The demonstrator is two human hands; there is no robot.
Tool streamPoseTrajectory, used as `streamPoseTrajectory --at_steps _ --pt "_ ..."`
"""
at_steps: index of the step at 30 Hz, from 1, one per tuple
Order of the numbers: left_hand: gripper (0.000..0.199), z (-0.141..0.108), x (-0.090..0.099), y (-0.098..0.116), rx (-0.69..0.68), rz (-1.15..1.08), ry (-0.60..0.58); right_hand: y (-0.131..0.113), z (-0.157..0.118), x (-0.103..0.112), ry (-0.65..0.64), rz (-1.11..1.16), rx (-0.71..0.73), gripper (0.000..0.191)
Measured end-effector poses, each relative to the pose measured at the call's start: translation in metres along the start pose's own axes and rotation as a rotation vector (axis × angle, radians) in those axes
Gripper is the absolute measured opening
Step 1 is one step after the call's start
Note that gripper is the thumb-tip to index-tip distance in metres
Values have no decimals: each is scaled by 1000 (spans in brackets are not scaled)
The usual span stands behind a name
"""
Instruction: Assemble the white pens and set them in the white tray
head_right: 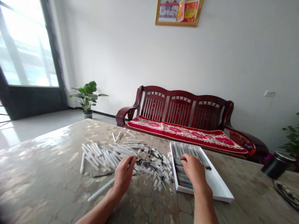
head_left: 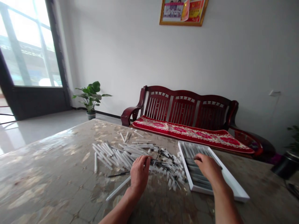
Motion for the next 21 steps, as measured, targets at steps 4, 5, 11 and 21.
streamPoseTrajectory --at_steps 4,5,11,21 --pt "29 12 27 -41 336 -192 276 -113 -20 -33 -112 144 238 22" --pt "29 13 32 -48 384 -215 325 -135 -29 -44 -144 161 290 22" --pt "31 14 42 -56 440 -316 461 -192 -63 -93 -247 55 388 21" --pt "32 13 28 -36 384 -344 291 -185 -54 -106 -332 -229 304 21"
Point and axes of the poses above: each hand's wrist, its own z-axis towards the middle knuckle, its own x-axis out of the back of the hand, y = z × x, the point moved 7 cm from there along z, towards the middle knuckle, and after that the axes turned 2 degrees about z, right-handed, at the moved point
